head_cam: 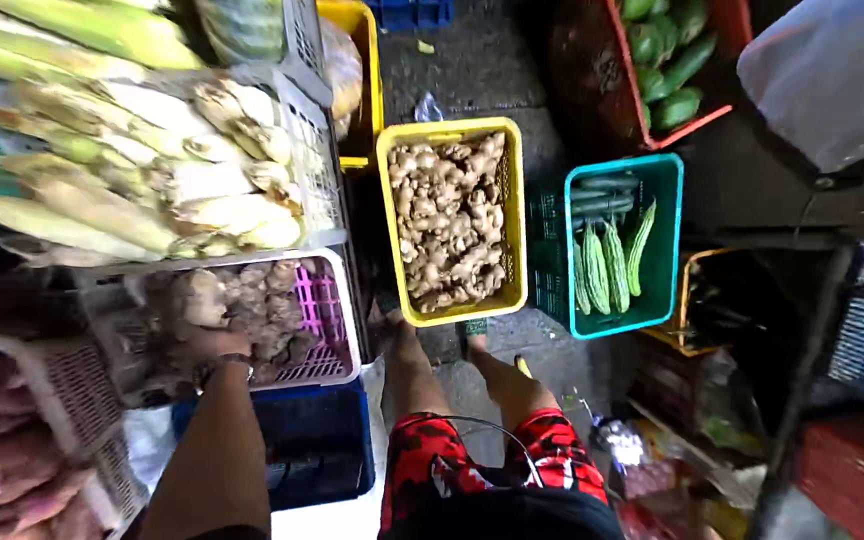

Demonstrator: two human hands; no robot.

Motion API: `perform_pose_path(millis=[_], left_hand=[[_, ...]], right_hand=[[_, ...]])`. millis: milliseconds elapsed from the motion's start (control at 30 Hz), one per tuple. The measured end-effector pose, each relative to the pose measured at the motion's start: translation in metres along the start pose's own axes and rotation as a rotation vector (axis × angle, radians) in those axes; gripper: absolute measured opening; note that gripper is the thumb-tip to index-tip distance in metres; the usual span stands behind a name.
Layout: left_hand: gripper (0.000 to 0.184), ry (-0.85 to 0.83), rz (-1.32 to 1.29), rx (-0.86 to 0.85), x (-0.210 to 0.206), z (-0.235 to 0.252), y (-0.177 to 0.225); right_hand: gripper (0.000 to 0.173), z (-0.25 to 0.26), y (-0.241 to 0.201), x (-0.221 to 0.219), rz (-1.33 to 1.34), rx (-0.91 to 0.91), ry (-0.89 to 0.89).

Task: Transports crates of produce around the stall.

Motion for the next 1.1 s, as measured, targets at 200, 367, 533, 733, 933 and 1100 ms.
perform_pose_path(millis=[200, 367, 533, 733, 933, 1100], left_hand=[[0.065, -0.006, 0.169, -0.170, 0.031, -0.003, -0.023], [0.060, -0.107, 0.066, -0.243, 0.043, -0.024, -0.023], [0.052, -0.019, -0.082, -0.385, 0.073, -0.182, 0.040], [0.054, -0.422, -0.075, -0.536, -0.116, -0.299, 0.192], [0.088, -0.723, 0.248, -0.587, -0.214, -0.377, 0.233], [0.070, -0.780, 0.276, -0.628, -0.173, -0.401, 0.213]], right_hand=[[0.038, 0.039, -0.002, -0.006, -0.009, 0.044, 0.021], [0.036, 0.082, -0.044, -0.010, -0.125, 0.110, -0.064], [0.036, 0.097, -0.140, 0.026, -0.125, 0.283, 0.029], [0.041, 0.122, -0.237, 0.037, -0.006, 0.486, -0.057], [0.037, 0.100, -0.268, 0.010, 0.072, 0.645, -0.200], [0.034, 0.083, -0.291, -0.023, 0.113, 0.742, -0.327]])
Point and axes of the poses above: each hand's wrist, its own z-axis towards the middle knuckle, its own x-axis out of the back of the hand, y = z × x, the point moved 8 cm from there along z, towards the middle knuckle, and after that the axes turned 2 degrees about x, right-handed, at the moved point
